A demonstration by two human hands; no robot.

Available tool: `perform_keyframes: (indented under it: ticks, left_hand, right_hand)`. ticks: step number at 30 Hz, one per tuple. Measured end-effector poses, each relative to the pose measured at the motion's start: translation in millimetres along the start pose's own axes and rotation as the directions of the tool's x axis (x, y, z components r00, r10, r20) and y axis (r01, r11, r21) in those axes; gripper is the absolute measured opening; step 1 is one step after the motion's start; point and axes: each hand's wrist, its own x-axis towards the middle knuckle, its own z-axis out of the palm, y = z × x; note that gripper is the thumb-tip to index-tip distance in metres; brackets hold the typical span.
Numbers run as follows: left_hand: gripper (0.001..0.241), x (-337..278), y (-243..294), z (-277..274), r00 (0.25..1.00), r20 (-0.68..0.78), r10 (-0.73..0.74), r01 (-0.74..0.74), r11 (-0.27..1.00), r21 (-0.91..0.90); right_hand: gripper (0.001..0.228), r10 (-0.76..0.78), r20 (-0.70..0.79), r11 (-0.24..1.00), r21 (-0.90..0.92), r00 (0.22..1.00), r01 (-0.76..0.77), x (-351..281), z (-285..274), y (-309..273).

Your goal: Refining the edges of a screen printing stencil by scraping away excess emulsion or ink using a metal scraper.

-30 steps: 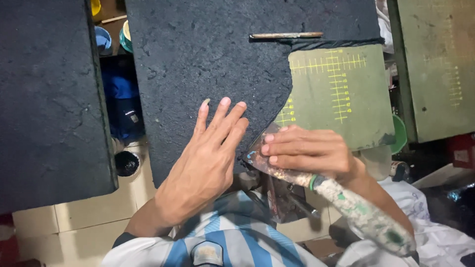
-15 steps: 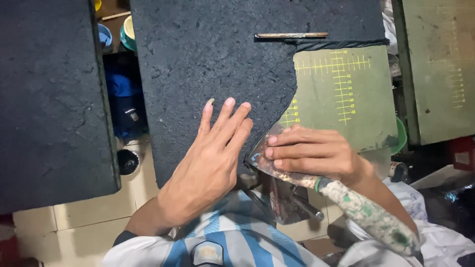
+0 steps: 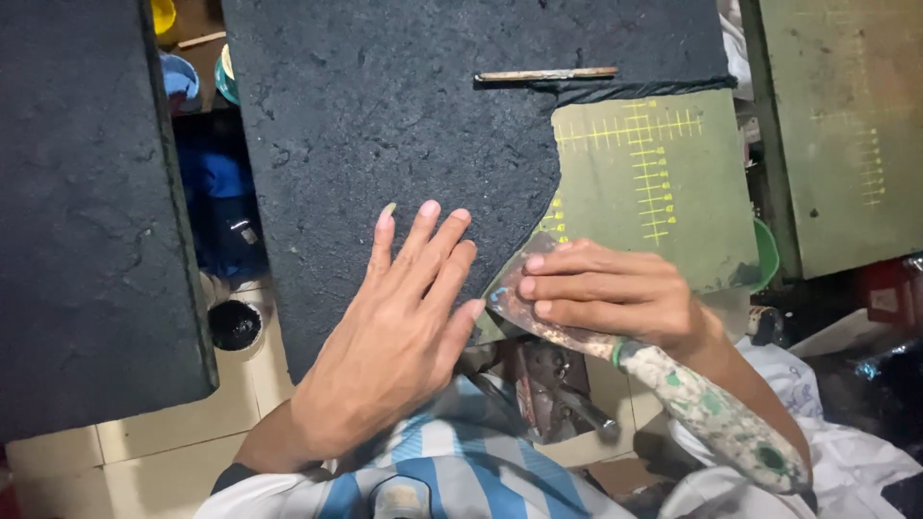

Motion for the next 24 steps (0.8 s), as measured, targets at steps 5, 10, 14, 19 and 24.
perform_keyframes:
  ticks: [5,10,14,19,24]
  left_hand:
    - [0.056,1,3,-4,0.999,0.049,0.005,-0.008,0.997,0.071]
    - [0.052,0,3,-5,0.998,0.057,0.024,-0.032,0.988,0.151]
    - [0.043,0,1,-5,0.999,0.045,0.02,-0.022,0.999,0.028]
    - [0.042,-2,-1,-3,0.999,0.038,0.004,-0.005,1.0,0.027]
    - [0.043,-1,0,-4,0.999,0.033,0.024,-0.026,0.997,0.066]
  right_hand:
    - [0.015,-0.024,-0.03,0.994,-0.108,0.999,0.021,11,9,-1]
    - [0.019,0.139,-0.055,0.987,-0.074,0.989,-0.143,9,15,-16]
    - [0.034,0.317,-0.125,0.945,0.126,0.94,-0.301,-8,5,-16]
    - [0.031,0.319,-0.073,0.942,0.134,0.945,-0.308,8,0,-28]
    - [0.015,0.004,-0.033,0.986,-0.168,0.999,-0.01,11,7,-3]
